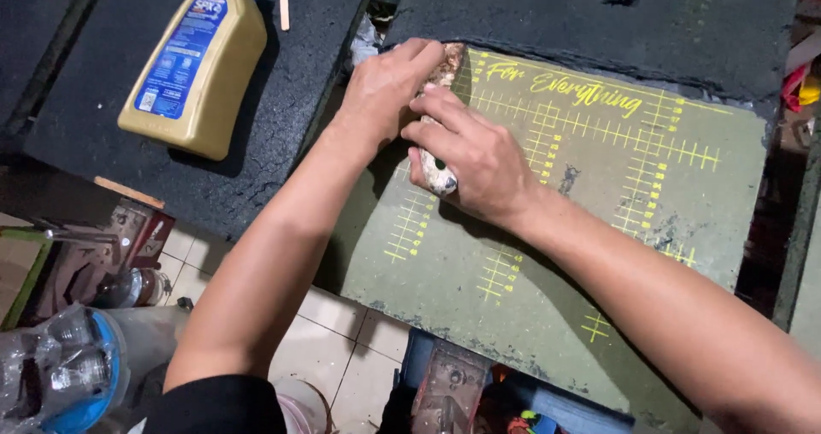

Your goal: Scraping and wiping off adhesive residue from a screen printing platen using a putty knife and a cloth.

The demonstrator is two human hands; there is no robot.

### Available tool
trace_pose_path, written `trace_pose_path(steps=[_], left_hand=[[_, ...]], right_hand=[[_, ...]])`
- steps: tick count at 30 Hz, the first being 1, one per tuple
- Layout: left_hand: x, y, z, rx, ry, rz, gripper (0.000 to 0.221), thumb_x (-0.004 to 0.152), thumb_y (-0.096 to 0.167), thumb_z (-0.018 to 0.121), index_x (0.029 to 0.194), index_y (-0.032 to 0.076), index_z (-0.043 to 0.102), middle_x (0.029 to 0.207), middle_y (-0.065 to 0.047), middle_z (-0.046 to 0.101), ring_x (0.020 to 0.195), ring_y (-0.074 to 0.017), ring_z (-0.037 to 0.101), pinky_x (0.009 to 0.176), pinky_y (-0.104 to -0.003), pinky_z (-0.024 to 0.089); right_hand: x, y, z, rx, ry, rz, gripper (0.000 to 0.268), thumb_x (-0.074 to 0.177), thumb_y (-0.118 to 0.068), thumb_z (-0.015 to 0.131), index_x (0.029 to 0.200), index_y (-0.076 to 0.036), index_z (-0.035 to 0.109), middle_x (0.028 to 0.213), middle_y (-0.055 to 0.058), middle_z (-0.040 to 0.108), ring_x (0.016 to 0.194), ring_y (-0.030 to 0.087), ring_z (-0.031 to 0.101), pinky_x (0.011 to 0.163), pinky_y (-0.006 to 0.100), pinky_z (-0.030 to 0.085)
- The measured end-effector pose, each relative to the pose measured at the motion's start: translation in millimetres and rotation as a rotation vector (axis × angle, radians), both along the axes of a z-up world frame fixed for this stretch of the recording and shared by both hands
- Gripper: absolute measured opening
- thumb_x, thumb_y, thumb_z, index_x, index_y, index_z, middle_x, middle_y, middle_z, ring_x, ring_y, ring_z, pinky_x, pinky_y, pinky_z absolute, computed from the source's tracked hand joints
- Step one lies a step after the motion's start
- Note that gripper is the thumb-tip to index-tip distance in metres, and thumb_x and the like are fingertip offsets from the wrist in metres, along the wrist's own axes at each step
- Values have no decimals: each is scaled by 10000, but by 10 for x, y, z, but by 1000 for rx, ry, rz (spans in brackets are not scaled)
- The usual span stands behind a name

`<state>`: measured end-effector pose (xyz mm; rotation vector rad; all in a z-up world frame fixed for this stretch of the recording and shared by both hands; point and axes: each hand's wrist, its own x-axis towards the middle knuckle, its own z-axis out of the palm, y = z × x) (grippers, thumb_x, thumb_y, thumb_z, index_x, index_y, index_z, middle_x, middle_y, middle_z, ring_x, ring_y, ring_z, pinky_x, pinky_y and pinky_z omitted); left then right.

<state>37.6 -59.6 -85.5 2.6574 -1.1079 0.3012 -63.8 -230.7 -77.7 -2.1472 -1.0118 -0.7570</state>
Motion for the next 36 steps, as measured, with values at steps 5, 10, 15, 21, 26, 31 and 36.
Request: trace_pose_path(steps=[5,10,15,21,26,31,36], left_hand=[[36,-11,2,29,-42,-12,281,831,49,632,1050,109,466,1061,-91,591,856,-352,642,479,-492,454],[63,34,-93,37,-120,-4,297,845,112,662,1077,92,477,1106,-135,612,855,-363,650,538,-489,458],[-27,111,-87,29,-559,-41,237,994,156,576,1217,187,648,1116,-49,721,1069,-241,725,872,-328,595],[99,468,-493,54,-285,-69,326,955,225,575,1277,191,618,1220,-28,713,1192,-225,669,956,-345,567],[230,423,-546,102,-335,81,205,967,339,525,1169,309,551,1066,74,687,1023,-170,716,787,-372,596],[215,363,-528,96,-220,117,218,961,334,487,1165,278,540,1157,44,683,1118,-212,683,807,-412,594],[229,322,-498,112,-63,128,348,964,301,457,1309,269,484,1339,14,627,1337,-254,565,938,-466,578]], right_hand=[[36,-21,-85,-33,-63,-4,133,992,-89,729,1081,9,713,1235,228,669,1208,443,667,954,485,649],[15,-44,-60,-91,-112,21,158,976,-76,745,1107,8,717,1237,253,688,1209,436,673,1048,469,590],[3,23,-119,-7,-230,-40,141,948,-205,706,1040,-101,731,1111,116,726,1088,335,729,898,403,613],[73,302,-208,0,-325,-26,184,884,-277,738,972,-115,736,1023,116,752,1004,306,755,888,390,615],[164,322,-106,70,-99,-43,160,956,-287,687,998,-140,734,1040,87,750,1016,290,754,859,371,621],[204,264,-139,99,-39,-21,155,960,-280,699,1013,-141,740,1057,97,749,1028,307,751,857,392,622],[222,305,-268,84,-95,-77,102,932,-254,701,998,-179,723,1074,38,724,1076,264,738,889,364,616]])
